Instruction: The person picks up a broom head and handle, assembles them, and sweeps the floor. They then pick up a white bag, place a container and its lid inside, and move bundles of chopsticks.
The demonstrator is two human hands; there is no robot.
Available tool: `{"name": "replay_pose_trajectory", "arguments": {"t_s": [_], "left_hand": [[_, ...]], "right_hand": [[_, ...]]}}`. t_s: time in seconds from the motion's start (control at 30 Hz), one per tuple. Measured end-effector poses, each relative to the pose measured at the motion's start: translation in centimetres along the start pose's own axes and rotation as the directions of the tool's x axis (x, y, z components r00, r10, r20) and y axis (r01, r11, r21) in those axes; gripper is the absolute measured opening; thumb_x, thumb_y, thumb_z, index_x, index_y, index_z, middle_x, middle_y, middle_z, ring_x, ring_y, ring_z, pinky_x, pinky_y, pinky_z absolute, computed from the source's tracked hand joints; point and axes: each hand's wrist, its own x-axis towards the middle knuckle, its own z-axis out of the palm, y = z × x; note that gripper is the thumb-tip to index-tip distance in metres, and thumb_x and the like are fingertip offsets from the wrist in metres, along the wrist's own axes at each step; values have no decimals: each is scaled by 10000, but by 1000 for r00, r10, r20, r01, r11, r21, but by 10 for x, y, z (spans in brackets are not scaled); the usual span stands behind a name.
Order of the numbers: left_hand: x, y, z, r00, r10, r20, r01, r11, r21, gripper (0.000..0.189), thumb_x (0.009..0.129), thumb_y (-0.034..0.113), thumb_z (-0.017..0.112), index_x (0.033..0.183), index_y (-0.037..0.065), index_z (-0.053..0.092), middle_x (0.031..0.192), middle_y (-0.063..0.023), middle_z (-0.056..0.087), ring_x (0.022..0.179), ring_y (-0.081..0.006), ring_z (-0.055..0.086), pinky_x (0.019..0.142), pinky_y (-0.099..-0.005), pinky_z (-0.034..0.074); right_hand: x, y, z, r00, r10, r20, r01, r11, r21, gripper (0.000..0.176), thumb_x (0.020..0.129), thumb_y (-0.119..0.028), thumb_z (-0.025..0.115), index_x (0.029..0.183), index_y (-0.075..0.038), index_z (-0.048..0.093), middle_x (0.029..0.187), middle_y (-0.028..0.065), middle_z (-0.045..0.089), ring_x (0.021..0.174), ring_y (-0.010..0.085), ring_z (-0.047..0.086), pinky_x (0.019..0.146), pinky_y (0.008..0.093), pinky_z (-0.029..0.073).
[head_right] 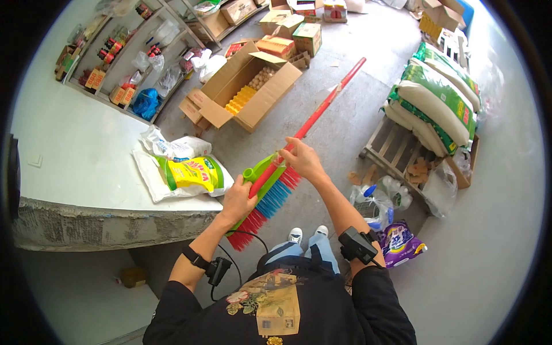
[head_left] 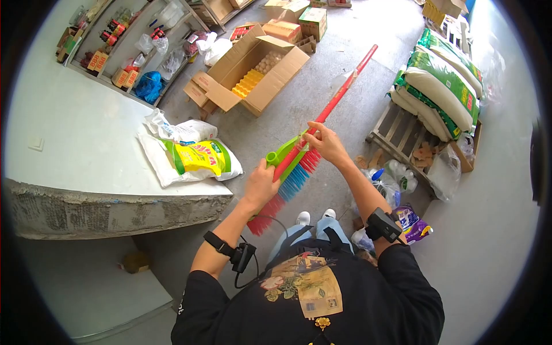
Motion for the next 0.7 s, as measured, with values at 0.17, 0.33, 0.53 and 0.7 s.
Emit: {"name": "replay_pose_trajectory", "arguments": {"t_s": [0.17,0.33,0.53,0.7], "left_hand": [[-8,1,10,999,46,17,-47,999,24,214,698,161,623,817,-4,556,873,-175,485,739,-351,567,650,-414,479],[-9,-6,16,970,-112,216,131,988,-77,295,737,245,585,897,-2,576,912,-199,496,787,-362,537,708,-422,442],[-10,-18,18,951,-92,295,174,948,-266,331,733,278,562,910,0,593,876,-202,513,850,-346,518,744,-398,414],[-3,-5,20,956,-90,278,182,928,-326,323,717,275,542,894,11,594,883,-210,522,838,-353,529,739,-412,425]], "right_hand": [[7,24,6,957,52,287,-101,982,157,194,846,-181,547,894,6,571,646,20,588,553,66,518,521,202,407],[-17,30,8,944,-14,329,-87,953,289,181,833,-179,537,814,-6,584,645,8,566,569,84,516,533,217,426],[-37,40,-6,949,25,315,-201,815,543,158,875,-207,504,856,-60,561,670,-5,566,592,68,543,542,193,430],[-32,61,-3,965,222,136,-231,488,842,129,870,-179,507,808,-72,546,665,14,581,576,88,558,535,206,452]]}}
